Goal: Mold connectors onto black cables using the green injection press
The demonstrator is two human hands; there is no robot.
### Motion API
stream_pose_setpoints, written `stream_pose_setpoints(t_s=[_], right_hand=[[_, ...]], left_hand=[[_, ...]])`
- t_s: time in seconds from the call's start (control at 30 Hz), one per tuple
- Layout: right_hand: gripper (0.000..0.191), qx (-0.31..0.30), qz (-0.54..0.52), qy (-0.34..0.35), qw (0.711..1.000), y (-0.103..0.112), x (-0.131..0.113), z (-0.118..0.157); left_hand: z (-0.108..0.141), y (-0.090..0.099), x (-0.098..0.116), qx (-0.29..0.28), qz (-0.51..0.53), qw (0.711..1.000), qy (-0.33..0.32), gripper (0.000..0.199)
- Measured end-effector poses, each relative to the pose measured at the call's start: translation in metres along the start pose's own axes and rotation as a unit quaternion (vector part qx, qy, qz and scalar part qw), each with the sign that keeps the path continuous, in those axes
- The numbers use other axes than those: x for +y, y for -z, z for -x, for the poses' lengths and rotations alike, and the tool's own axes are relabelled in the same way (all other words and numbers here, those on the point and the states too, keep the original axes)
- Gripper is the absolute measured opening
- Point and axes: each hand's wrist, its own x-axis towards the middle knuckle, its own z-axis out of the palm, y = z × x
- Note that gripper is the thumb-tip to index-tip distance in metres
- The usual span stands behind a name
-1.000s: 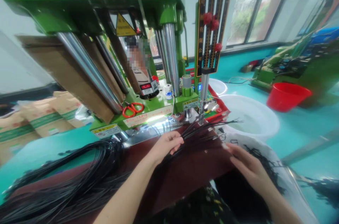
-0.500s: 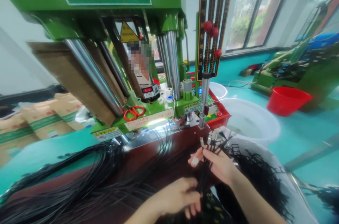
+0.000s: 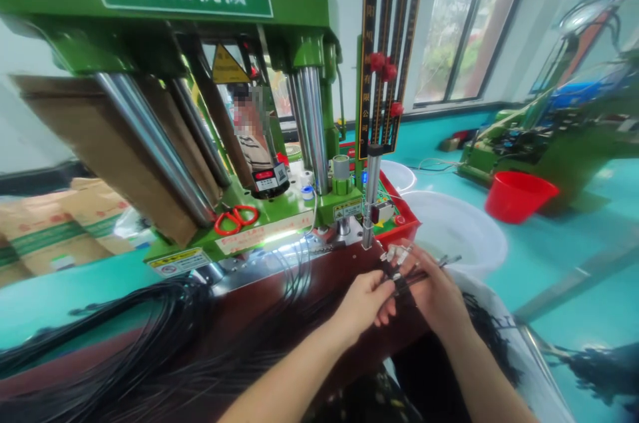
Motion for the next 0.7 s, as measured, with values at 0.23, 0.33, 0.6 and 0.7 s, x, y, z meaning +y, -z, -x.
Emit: stream_pose_setpoints(t_s=[0.23,0.33,0.6,0.7], right_hand=[[0.042,-0.054,-0.067,-0.059,0.995,0.008,0.0,0.005],[0.038,-0.03,-0.062,-0.052,0.996,0.013,0.002,0.005],[0.026,0.007,0.077,0.02,0.997,0.02,-0.006,0.031],[0.036,-0.13,0.006,-0.089,0.987,0.027,-0.009,0.048]], left_hand=[[-0.015,-0.001,0.022,-0.135,0.003,0.99,0.027,0.037],[-0.025,-0.006,0.024,-0.115,0.022,0.993,0.028,0.036],[-0.046,0.032,0.038,0.172,0.075,0.979,-0.081,0.03],[-0.028,0.043,0.057,0.179,0.061,0.974,-0.123,0.029]])
